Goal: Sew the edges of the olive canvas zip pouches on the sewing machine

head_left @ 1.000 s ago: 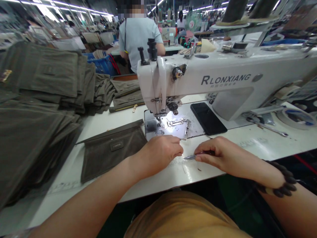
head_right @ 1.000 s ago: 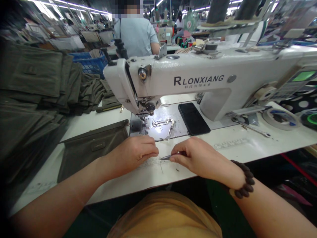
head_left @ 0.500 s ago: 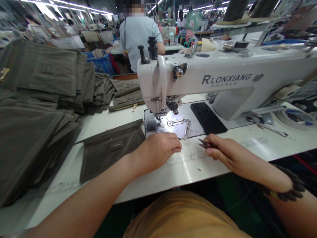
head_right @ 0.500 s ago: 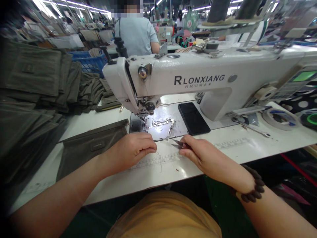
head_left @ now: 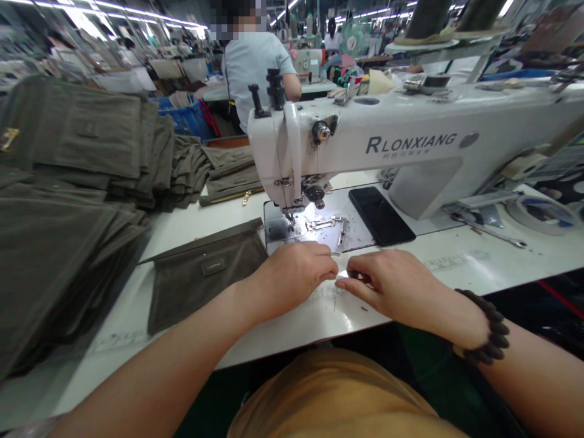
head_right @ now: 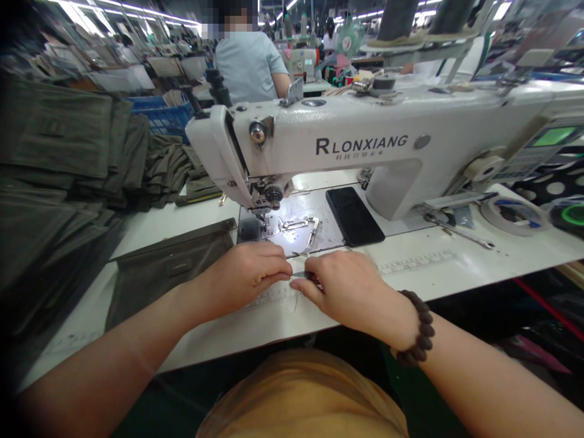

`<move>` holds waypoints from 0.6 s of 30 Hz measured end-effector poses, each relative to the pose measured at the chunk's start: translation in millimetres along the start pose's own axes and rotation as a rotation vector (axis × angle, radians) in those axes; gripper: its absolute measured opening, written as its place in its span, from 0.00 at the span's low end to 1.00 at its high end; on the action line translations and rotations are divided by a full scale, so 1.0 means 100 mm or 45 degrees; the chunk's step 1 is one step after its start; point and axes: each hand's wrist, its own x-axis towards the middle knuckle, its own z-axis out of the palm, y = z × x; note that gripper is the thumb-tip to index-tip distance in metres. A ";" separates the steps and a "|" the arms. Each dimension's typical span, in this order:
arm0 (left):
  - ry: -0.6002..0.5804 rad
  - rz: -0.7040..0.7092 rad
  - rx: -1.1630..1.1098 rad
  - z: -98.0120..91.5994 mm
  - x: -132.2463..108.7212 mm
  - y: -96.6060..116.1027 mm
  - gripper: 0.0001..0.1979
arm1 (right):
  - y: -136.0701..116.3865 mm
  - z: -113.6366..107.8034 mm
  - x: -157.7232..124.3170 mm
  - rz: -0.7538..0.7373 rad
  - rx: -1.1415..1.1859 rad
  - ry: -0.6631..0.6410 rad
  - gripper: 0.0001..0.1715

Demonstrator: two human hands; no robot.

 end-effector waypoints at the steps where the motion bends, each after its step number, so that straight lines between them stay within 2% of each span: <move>1: -0.004 0.010 0.012 0.00 0.01 0.01 0.08 | -0.02 0.00 0.01 -0.009 -0.035 0.018 0.19; 6: -0.010 0.020 0.038 0.00 0.02 0.03 0.08 | -0.08 -0.01 0.02 -0.130 -0.130 0.046 0.18; 9: 0.007 -0.026 0.001 0.00 -0.01 0.00 0.08 | 0.00 0.00 -0.01 -0.104 -0.160 -0.003 0.21; 13: 0.031 -0.099 -0.042 -0.01 -0.06 -0.08 0.08 | 0.31 0.03 -0.10 0.016 -0.093 -0.109 0.23; 18: -0.002 -0.221 -0.099 -0.02 -0.07 -0.17 0.08 | 0.91 0.06 -0.26 0.276 -0.018 0.080 0.19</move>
